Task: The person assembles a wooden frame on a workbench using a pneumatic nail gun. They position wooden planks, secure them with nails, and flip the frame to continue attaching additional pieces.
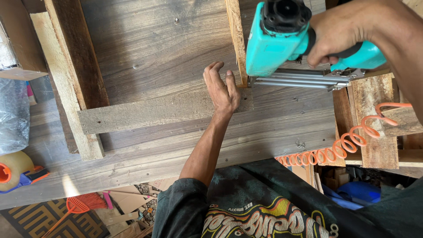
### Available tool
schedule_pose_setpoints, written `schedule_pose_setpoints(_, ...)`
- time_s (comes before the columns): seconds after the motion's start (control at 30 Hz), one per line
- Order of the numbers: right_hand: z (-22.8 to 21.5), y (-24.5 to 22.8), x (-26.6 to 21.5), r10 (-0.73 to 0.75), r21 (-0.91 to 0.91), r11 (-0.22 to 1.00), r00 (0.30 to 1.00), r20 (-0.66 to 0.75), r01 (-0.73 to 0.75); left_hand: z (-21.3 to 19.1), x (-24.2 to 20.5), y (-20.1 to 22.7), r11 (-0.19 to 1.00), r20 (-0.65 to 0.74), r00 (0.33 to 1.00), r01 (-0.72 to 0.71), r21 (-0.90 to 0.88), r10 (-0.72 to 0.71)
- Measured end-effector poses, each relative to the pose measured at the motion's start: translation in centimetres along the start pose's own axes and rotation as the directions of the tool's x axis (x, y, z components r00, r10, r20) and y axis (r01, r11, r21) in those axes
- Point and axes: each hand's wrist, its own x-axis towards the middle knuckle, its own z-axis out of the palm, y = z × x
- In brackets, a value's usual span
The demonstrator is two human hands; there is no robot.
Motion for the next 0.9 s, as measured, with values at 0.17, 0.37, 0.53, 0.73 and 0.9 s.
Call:
schedule_pose_setpoints(0.17,-0.3,-1.0,-0.2,0.002,-0.082,0.997,1.000,0.004,-0.001,-0.2,0.2,-0.1,1.000,-0.003,1.000,-0.022,-0.015,0.022)
schedule_pose_setpoints(0.37,1.3,-0.6,-3.0,0.010,-0.101,0.995,0.998,-0.054,-0.016,-0.2,0.1,-0.3,1.000,0.024,0.999,-0.025,-0.018,0.026)
schedule_pose_setpoints(0.53,4.0,2.0,-4.2,-0.013,-0.167,0.986,0.990,-0.141,-0.011,-0.1,-0.2,-0.4,0.999,0.045,0.998,-0.031,-0.026,0.032)
schedule_pose_setpoints(0.73,7.4,-1.0,-8.5,0.093,-0.172,0.979,0.990,-0.104,-0.110,-0.2,0.0,-0.3,0.999,0.042,0.999,-0.032,-0.008,0.033)
schedule_pose_setpoints(0.9,10.4,-2.4,-9.8,0.009,-0.216,0.976,0.997,-0.073,-0.025,-0.6,0.1,0.1,0.998,0.048,0.998,-0.048,-0.036,0.050)
